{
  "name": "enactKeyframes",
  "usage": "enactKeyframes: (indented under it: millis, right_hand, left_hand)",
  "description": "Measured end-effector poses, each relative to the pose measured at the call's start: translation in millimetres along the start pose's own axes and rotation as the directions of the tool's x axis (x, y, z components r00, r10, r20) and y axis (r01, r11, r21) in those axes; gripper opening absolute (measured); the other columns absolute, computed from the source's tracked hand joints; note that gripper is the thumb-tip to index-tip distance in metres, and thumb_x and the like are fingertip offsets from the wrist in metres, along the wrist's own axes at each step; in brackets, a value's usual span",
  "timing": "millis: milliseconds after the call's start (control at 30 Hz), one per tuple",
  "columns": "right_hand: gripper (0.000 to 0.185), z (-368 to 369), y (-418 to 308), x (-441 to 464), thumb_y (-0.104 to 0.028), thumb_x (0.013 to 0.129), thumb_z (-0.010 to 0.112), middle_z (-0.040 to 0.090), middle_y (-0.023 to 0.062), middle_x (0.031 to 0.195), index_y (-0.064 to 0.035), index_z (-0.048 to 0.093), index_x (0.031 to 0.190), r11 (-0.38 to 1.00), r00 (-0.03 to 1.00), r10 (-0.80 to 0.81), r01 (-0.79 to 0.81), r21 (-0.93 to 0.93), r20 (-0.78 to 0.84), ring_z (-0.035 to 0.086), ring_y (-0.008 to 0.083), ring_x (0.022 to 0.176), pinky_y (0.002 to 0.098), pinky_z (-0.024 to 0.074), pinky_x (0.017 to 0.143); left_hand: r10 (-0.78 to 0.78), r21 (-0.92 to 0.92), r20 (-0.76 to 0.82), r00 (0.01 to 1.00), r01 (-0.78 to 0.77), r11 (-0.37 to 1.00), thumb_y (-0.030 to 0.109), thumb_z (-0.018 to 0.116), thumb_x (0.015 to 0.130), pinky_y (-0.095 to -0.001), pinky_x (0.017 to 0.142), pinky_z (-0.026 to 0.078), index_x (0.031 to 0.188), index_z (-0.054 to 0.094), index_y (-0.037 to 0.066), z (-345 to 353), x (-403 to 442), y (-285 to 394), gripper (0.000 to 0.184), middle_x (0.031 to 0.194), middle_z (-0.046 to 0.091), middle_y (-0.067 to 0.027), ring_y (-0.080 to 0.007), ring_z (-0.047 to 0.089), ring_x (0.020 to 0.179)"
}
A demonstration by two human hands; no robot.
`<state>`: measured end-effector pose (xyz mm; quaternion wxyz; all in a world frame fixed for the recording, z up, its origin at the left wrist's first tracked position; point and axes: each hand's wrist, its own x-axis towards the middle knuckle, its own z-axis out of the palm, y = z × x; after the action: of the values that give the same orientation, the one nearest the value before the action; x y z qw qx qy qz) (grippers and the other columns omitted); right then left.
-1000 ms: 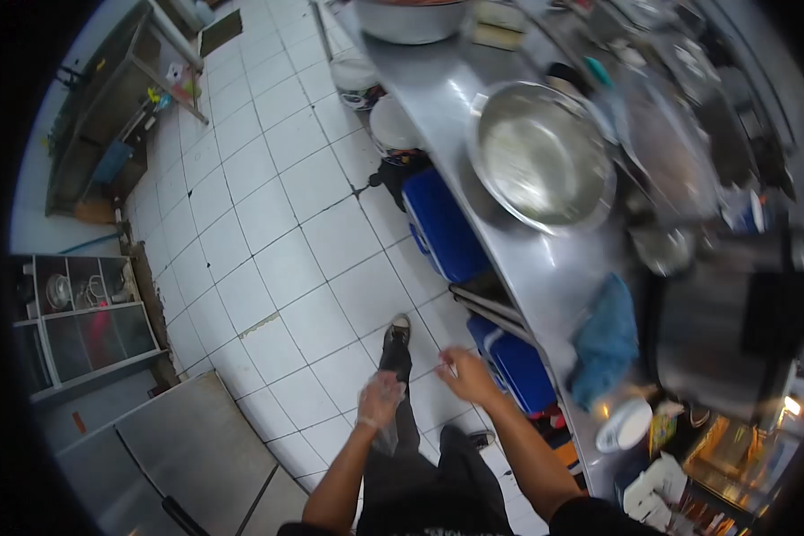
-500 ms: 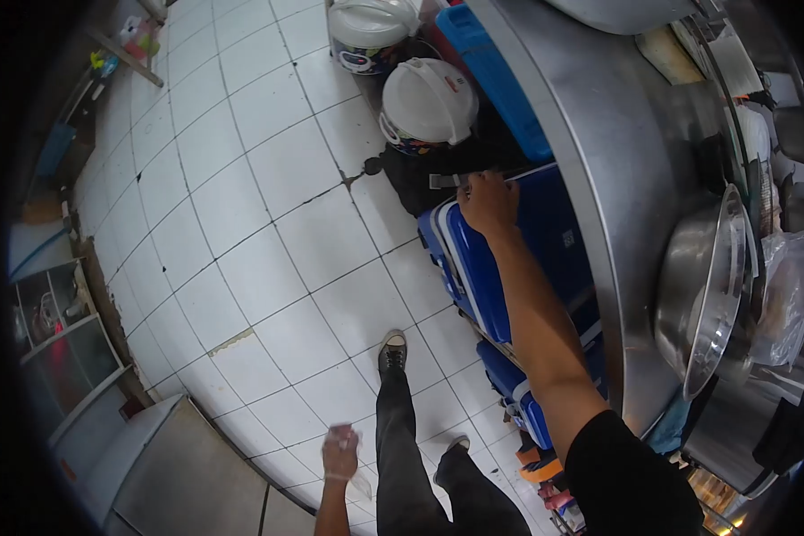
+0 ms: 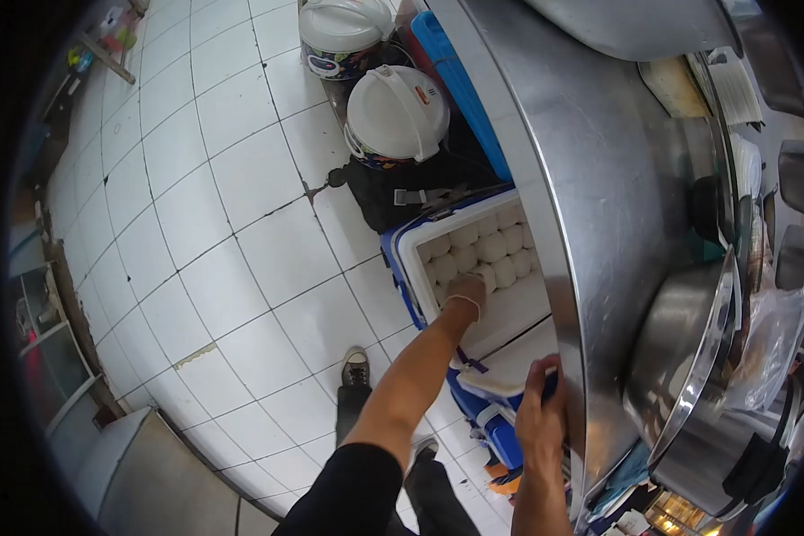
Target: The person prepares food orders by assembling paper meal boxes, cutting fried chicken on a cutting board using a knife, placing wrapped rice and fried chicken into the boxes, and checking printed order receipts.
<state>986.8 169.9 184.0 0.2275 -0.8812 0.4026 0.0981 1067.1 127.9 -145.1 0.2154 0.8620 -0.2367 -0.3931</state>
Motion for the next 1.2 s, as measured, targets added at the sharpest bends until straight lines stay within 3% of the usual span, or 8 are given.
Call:
enactKeyframes:
  millis: [167, 400, 600, 800, 900, 1067, 1133, 1200]
  right_hand:
    - [0.022, -9.4, 41.0, -10.0, -0.006, 0.1, 0.049, 0.054, 0.0261, 0.124, 0.0029, 0.056, 0.119, 0.956, 0.973, -0.227, 0.229, -0.183, 0.031, 0.054, 0.0439, 0.115, 0.0449, 0.0385, 0.106]
    - [0.016, -3.2, 34.2, -4.0, -0.015, 0.1, 0.045, 0.05, 0.0209, 0.119, -0.0014, 0.053, 0.101, 0.926, 0.915, -0.374, 0.359, -0.115, -0.152, 0.047, 0.0354, 0.119, 0.0452, 0.0311, 0.109]
    - [0.032, 3.4, 161.5, -35.3, -0.023, 0.105, 0.051, 0.061, 0.0199, 0.119, 0.0034, 0.057, 0.122, 0.994, 0.97, -0.042, 0.017, -0.104, -0.24, 0.058, 0.0297, 0.112, 0.038, 0.0444, 0.096]
    - [0.032, -13.5, 157.1, -31.0, -0.021, 0.105, 0.052, 0.065, 0.0185, 0.113, 0.0032, 0.06, 0.123, 0.994, 0.978, 0.095, -0.103, -0.03, -0.183, 0.062, 0.0292, 0.103, 0.0366, 0.0507, 0.088]
    - [0.029, -19.2, 140.9, -28.0, -0.02, 0.103, 0.052, 0.065, 0.0177, 0.111, 0.0016, 0.06, 0.12, 0.998, 0.987, 0.056, -0.057, -0.002, -0.151, 0.061, 0.0299, 0.1, 0.0379, 0.0511, 0.085]
    - [0.033, -11.3, 137.7, -16.6, -0.026, 0.101, 0.057, 0.062, 0.0169, 0.115, -0.0008, 0.061, 0.122, 0.97, 0.955, -0.244, 0.243, -0.025, -0.169, 0.061, 0.0298, 0.1, 0.0414, 0.0512, 0.083]
    - [0.021, -2.9, 74.8, -15.4, -0.021, 0.101, 0.047, 0.055, 0.0193, 0.116, -0.0017, 0.054, 0.107, 0.95, 0.934, -0.312, 0.302, -0.084, -0.174, 0.053, 0.0316, 0.111, 0.0422, 0.0393, 0.099]
    - [0.029, -2.0, 83.6, -21.3, -0.021, 0.101, 0.049, 0.055, 0.0259, 0.122, 0.0034, 0.054, 0.116, 0.816, 0.932, -0.359, 0.339, -0.468, 0.048, 0.056, 0.0367, 0.113, 0.0438, 0.0418, 0.102]
  left_hand:
    - [-0.307, -0.512, 0.132, 0.942, 0.33, 0.793, 0.03, 0.075, 0.086, -0.0394, 0.105, 0.048, 0.138, 0.057, 0.005, 51.1, 100.3, 7.3, 0.06, 0.144, 0.056, -0.0154, -0.0297, 0.054, 0.134]
    - [-0.313, -0.298, -0.021, 0.95, 0.293, 0.908, 0.035, 0.073, 0.088, -0.0404, 0.103, 0.05, 0.133, 0.064, 0.012, 132.6, 157.9, 30.8, 0.051, 0.141, 0.059, -0.0141, -0.0297, 0.051, 0.137]
    - [-0.202, -0.605, 0.33, 0.922, 0.371, 0.705, 0.052, 0.063, 0.091, -0.0449, 0.111, 0.042, 0.141, 0.058, 0.014, 62.4, 123.5, 39.2, 0.063, 0.146, 0.054, -0.0168, -0.0324, 0.045, 0.141]
    - [-0.455, -0.479, -0.144, 0.879, 0.34, 0.809, 0.068, 0.063, 0.083, -0.0488, 0.116, 0.036, 0.148, 0.046, -0.001, 177.0, 223.1, 111.6, 0.096, 0.156, 0.043, -0.0168, -0.0357, 0.037, 0.146]
    - [-0.62, -0.764, 0.135, 0.773, 0.48, 0.431, 0.073, 0.067, 0.077, -0.0498, 0.116, 0.035, 0.15, 0.041, -0.003, 108.2, 170.7, 105.6, 0.108, 0.159, 0.039, -0.0165, -0.0344, 0.034, 0.148]
    - [-0.309, -0.767, 0.317, 0.897, 0.434, 0.472, 0.067, 0.074, 0.073, -0.0431, 0.113, 0.039, 0.147, 0.048, 0.001, 60.3, 155.3, 73.1, 0.103, 0.151, 0.049, -0.0188, -0.0327, 0.047, 0.14]
    - [-0.251, -0.84, 0.406, 0.879, 0.467, 0.276, 0.065, 0.076, 0.073, -0.0403, 0.112, 0.041, 0.145, 0.052, 0.003, 44.8, 134.8, 63.9, 0.098, 0.145, 0.056, -0.0199, -0.0336, 0.053, 0.135]
    - [-0.054, -0.912, 0.246, 0.968, 0.25, 0.325, 0.062, 0.077, 0.075, -0.0397, 0.111, 0.042, 0.141, 0.056, 0.001, -8.1, 81.9, 41.7, 0.092, 0.138, 0.061, -0.0207, -0.0339, 0.056, 0.131]
